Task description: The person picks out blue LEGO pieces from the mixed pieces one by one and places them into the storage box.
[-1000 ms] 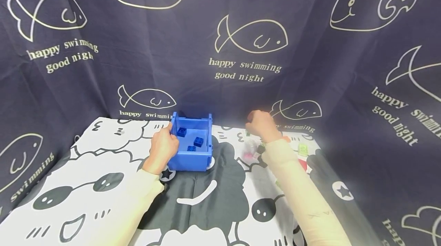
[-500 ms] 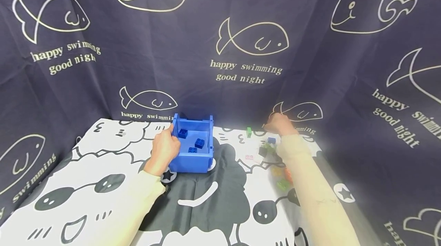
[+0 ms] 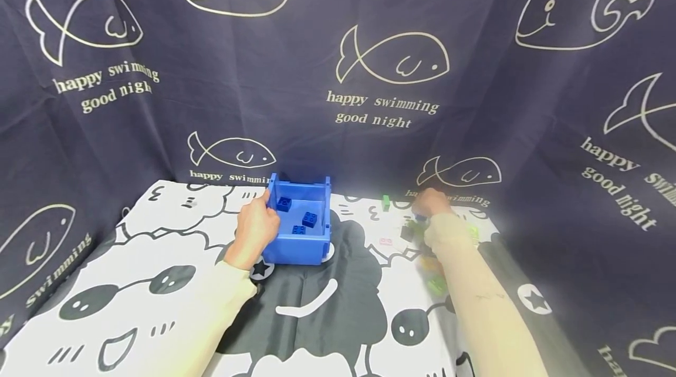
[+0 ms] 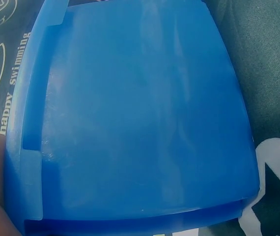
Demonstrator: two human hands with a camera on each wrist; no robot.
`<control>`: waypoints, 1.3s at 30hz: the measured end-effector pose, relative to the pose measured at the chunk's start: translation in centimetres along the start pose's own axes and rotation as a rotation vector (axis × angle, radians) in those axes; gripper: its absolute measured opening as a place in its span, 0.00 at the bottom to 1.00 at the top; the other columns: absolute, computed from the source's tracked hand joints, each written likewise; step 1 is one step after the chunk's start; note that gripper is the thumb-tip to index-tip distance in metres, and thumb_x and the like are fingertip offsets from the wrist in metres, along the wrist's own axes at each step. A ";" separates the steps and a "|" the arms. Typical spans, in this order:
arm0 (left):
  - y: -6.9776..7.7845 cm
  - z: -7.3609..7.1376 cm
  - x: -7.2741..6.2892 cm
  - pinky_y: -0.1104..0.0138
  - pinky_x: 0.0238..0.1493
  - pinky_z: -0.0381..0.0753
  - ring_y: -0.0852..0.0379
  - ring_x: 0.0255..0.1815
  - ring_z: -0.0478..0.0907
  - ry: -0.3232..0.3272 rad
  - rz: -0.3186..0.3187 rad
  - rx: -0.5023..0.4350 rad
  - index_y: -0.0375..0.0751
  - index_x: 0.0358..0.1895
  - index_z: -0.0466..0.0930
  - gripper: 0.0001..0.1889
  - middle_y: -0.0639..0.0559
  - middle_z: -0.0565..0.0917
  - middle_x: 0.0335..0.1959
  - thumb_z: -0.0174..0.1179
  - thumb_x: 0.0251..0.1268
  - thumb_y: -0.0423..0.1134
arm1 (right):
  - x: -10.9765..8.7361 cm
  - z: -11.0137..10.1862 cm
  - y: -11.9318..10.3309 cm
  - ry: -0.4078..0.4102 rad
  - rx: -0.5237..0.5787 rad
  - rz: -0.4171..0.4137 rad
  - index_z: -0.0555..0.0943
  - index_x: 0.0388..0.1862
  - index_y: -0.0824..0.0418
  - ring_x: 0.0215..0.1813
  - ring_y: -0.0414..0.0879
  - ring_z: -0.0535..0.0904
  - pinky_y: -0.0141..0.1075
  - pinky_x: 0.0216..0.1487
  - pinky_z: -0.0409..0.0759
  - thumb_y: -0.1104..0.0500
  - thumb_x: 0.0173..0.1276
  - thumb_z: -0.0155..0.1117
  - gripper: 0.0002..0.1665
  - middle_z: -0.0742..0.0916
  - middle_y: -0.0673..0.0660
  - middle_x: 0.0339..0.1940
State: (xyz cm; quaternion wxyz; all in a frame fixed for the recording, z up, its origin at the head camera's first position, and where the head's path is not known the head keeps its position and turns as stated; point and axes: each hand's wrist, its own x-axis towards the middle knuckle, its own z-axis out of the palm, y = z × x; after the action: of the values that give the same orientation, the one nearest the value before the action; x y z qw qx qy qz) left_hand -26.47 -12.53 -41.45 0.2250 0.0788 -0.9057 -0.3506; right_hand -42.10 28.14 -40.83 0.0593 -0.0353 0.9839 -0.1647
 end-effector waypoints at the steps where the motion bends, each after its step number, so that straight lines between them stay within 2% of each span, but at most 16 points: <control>1: 0.0 0.0 0.0 0.41 0.50 0.80 0.27 0.50 0.84 -0.001 0.000 0.000 0.32 0.71 0.75 0.31 0.27 0.83 0.57 0.54 0.61 0.31 | 0.1 0.2 0.1 -0.005 -0.013 -0.005 0.70 0.17 0.49 0.26 0.50 0.73 0.39 0.28 0.71 0.58 0.58 0.57 0.11 0.77 0.51 0.21; 7: -0.1 0.2 0.0 0.42 0.50 0.80 0.28 0.50 0.84 -0.006 -0.013 0.004 0.32 0.71 0.75 0.31 0.28 0.83 0.58 0.54 0.61 0.31 | 0.6 1.7 0.9 -0.002 -0.039 -0.004 0.69 0.13 0.50 0.29 0.53 0.74 0.39 0.30 0.70 0.60 0.58 0.54 0.15 0.79 0.52 0.18; 11: -0.1 0.1 0.1 0.42 0.51 0.81 0.28 0.51 0.84 -0.011 -0.022 0.003 0.34 0.71 0.75 0.30 0.28 0.83 0.58 0.54 0.63 0.32 | 0.8 2.3 1.3 0.016 -0.024 0.008 0.67 0.10 0.49 0.23 0.50 0.73 0.37 0.25 0.69 0.61 0.56 0.53 0.17 0.76 0.50 0.13; 14: -0.1 0.2 0.2 0.43 0.51 0.81 0.29 0.51 0.84 -0.012 -0.027 -0.001 0.35 0.72 0.75 0.30 0.29 0.83 0.58 0.54 0.64 0.32 | 0.8 2.5 1.5 0.025 -0.026 0.019 0.66 0.10 0.49 0.21 0.49 0.74 0.37 0.22 0.69 0.62 0.55 0.54 0.17 0.75 0.50 0.12; 19: -0.2 0.3 0.3 0.43 0.52 0.80 0.29 0.52 0.84 -0.013 -0.031 -0.003 0.35 0.72 0.75 0.29 0.29 0.83 0.59 0.55 0.65 0.31 | 0.7 2.6 1.4 0.036 -0.052 0.031 0.68 0.11 0.51 0.26 0.53 0.76 0.39 0.25 0.71 0.61 0.55 0.56 0.16 0.76 0.51 0.14; 24: -0.2 0.2 0.3 0.43 0.52 0.80 0.28 0.52 0.84 -0.006 -0.020 0.005 0.33 0.71 0.75 0.29 0.28 0.83 0.58 0.56 0.64 0.31 | 0.3 2.3 1.2 0.038 -0.033 0.012 0.69 0.11 0.51 0.26 0.52 0.73 0.39 0.27 0.70 0.61 0.53 0.59 0.15 0.75 0.50 0.15; 26: -0.2 0.1 0.3 0.42 0.51 0.81 0.28 0.51 0.84 0.002 -0.010 0.009 0.33 0.71 0.75 0.29 0.28 0.84 0.57 0.55 0.63 0.31 | 0.0 1.8 0.9 0.046 -0.007 0.002 0.70 0.11 0.50 0.24 0.50 0.70 0.39 0.26 0.69 0.60 0.52 0.61 0.15 0.74 0.48 0.14; 31: -0.1 0.0 0.3 0.41 0.51 0.80 0.27 0.50 0.84 0.013 0.006 0.008 0.32 0.70 0.75 0.29 0.26 0.84 0.56 0.55 0.63 0.31 | -1.1 -0.1 -0.9 0.131 0.041 -0.062 0.68 0.09 0.49 0.19 0.47 0.67 0.39 0.25 0.67 0.62 0.51 0.59 0.16 0.70 0.46 0.11; 35: -0.1 -0.1 0.2 0.42 0.51 0.80 0.27 0.50 0.84 0.009 0.000 0.001 0.31 0.70 0.75 0.30 0.27 0.83 0.57 0.55 0.63 0.31 | -1.8 -1.4 -2.9 0.183 0.040 -0.126 0.73 0.11 0.52 0.20 0.48 0.70 0.39 0.25 0.67 0.62 0.51 0.58 0.13 0.73 0.47 0.12; 39: -0.1 0.0 0.0 0.42 0.50 0.80 0.28 0.51 0.84 0.006 -0.003 -0.008 0.31 0.70 0.75 0.29 0.27 0.84 0.57 0.55 0.63 0.31 | -2.3 -2.1 -4.6 0.198 0.001 -0.186 0.82 0.18 0.56 0.26 0.49 0.75 0.40 0.31 0.72 0.62 0.53 0.64 0.07 0.81 0.49 0.17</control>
State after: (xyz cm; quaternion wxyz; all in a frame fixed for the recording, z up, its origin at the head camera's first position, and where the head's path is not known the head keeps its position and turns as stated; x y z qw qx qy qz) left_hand -26.44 -12.63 -41.52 0.2274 0.0801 -0.9035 -0.3543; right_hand -39.85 24.73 -37.10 -0.0538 -0.1098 0.9773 -0.1728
